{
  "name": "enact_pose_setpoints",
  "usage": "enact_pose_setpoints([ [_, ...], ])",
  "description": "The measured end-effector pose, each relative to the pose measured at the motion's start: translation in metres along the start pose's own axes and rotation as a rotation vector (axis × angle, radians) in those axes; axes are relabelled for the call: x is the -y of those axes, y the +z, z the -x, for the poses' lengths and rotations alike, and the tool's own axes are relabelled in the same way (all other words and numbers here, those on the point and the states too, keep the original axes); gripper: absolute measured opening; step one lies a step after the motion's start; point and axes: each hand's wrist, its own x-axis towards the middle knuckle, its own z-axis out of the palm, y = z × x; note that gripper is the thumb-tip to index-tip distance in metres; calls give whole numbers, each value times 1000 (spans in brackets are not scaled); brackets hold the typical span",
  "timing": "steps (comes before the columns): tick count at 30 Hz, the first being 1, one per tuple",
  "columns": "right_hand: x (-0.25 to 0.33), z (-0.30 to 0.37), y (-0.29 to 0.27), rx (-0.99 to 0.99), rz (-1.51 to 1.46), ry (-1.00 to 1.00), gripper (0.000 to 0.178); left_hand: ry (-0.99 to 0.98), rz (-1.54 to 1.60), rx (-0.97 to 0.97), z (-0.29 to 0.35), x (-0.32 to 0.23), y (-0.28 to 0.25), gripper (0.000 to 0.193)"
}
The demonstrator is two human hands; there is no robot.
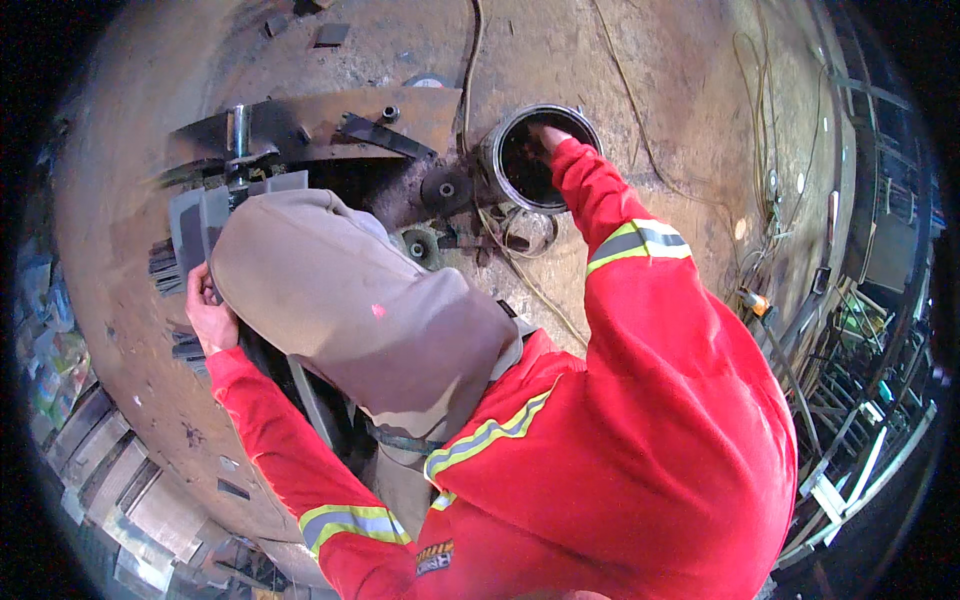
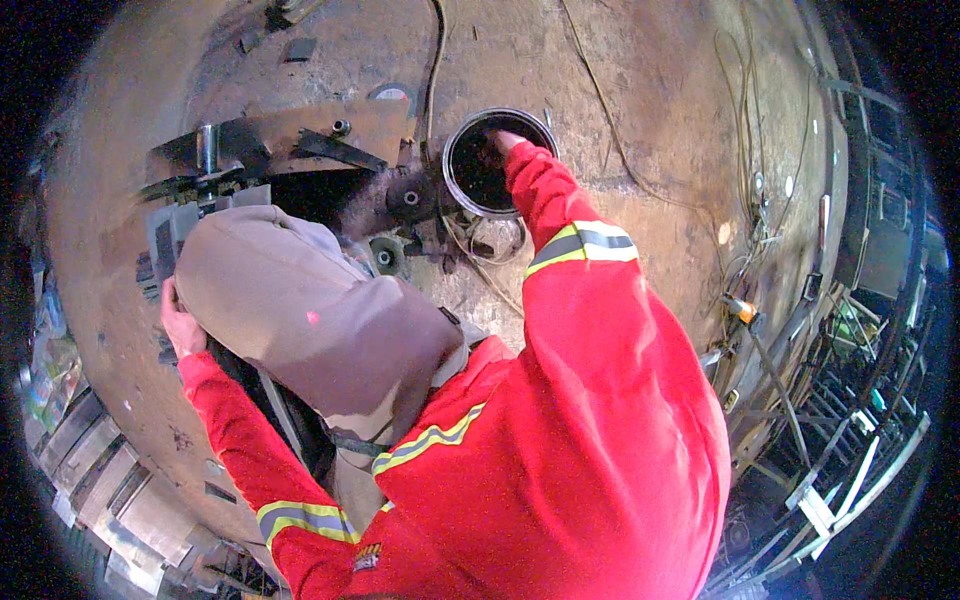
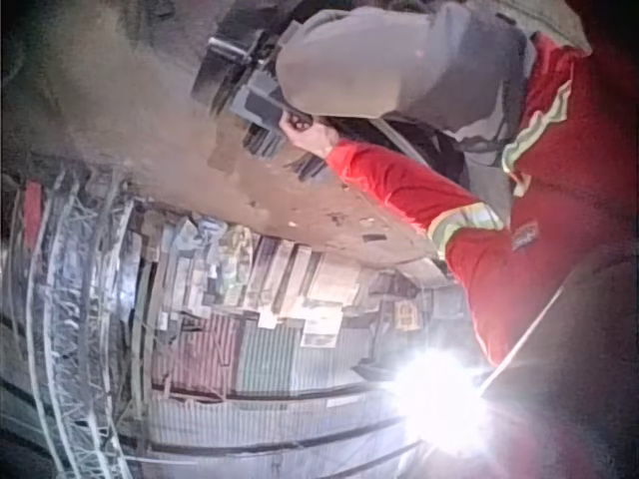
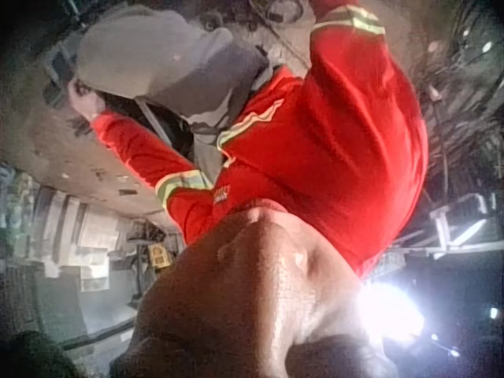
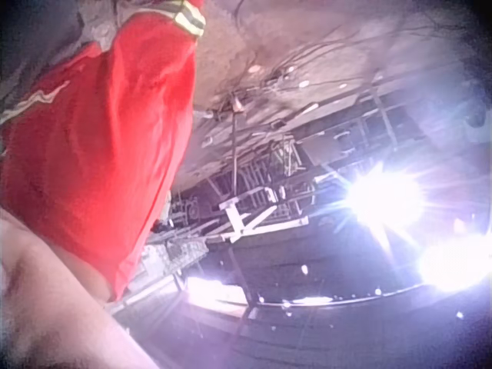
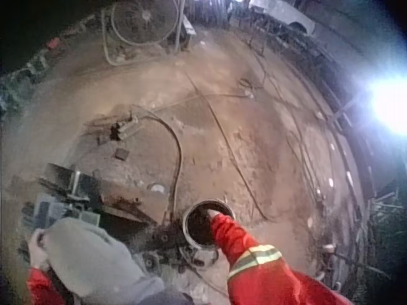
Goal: The person assembles a metal frame structure by inserting and tightening screws into pre-drilled holes. They use a screwdriver to secure the joints and occasionally dip a finger into a nearby container to apply a substance to the assembly.
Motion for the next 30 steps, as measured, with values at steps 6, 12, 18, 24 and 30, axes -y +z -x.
enact_pose_setpoints([
  [6,15,24,-5,-25,-106,107,25,41,-13,7,-3,-8,8,42],
  [12,5,9,-2,102,-199,183,15,10,59,15,-4,0,9,41],
  [18,6,10,-2,216,-108,176,4,37,-11,14,-3,-8,8,41],
  [24,-18,-15,-16,-140,562,130,12,14,3,-4,-2,-9,8,38],
  [30,-29,-14,-5,-240,898,59,15,42,-16,-3,-3,0,5,37],
])
